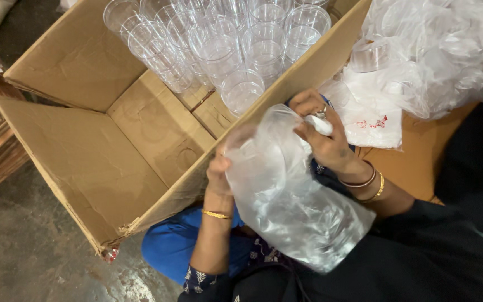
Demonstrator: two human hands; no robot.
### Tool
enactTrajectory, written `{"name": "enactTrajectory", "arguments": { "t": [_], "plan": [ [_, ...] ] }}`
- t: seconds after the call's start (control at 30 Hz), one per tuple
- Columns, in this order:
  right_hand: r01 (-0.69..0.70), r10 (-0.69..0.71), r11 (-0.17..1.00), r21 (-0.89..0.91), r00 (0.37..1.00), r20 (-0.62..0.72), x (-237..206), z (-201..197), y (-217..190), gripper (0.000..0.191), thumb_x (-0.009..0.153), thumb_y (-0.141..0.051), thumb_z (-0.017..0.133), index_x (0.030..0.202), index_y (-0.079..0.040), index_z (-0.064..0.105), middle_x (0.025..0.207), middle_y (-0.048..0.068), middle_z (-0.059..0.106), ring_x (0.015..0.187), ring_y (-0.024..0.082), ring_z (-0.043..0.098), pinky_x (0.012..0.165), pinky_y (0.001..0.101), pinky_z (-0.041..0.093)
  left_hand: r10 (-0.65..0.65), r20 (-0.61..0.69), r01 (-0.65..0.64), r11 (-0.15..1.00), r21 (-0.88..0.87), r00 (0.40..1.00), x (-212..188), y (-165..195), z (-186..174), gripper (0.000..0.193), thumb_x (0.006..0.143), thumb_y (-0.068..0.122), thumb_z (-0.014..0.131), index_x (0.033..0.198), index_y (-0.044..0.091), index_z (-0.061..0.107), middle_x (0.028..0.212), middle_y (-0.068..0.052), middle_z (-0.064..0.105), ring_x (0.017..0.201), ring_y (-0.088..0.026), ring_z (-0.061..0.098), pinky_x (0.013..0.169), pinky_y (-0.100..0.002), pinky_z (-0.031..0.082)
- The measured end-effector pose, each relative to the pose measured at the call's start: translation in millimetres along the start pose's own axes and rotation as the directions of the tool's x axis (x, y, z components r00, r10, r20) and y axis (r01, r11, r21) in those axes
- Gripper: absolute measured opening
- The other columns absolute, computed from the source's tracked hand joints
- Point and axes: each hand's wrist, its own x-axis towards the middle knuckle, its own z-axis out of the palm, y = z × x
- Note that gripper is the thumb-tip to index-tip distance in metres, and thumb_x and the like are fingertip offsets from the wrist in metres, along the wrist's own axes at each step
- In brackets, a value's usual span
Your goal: The person sits on the floor in front of an open cardboard box of clear plastic cups. They open a poly bag, place cups into it one at a time, gather and twist the bag closed, and set the filled bag beside the box, repeating the cycle.
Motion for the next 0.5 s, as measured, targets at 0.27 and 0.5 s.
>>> {"name": "enactTrajectory", "arguments": {
  "t": [0.27,0.5],
  "plan": [
    [0.080,-0.074,0.977,-0.199,0.997,0.037,3.0,8.4,3.2,0.013,0.093,0.006,0.064,0.099,-0.003,0.058,0.110,0.007,0.055,0.094,0.015,0.055,0.083,0.0278,0.044,-0.255,0.524,-0.323,0.551,0.769,0.813,2.4,2.9,13.7,0.068,0.084,0.039,0.084,0.138,0.004,0.063,0.147,-0.017,0.057,0.137,-0.031,0.054,0.116,-0.040,0.042],
    [0.300,-0.423,0.734,-0.610,0.904,-0.064,27.5,-112.6,38.7,0.024,0.082,0.014,0.057,0.100,-0.002,0.056,0.102,0.012,0.058,0.100,0.028,0.058,0.083,0.0362,0.046,0.110,0.043,-0.097,0.556,0.826,0.993,-9.6,-4.6,53.4,0.067,0.093,0.027,0.074,0.149,0.001,0.048,0.147,-0.015,0.042,0.133,-0.027,0.048,0.111,-0.037,0.043]
  ]
}}
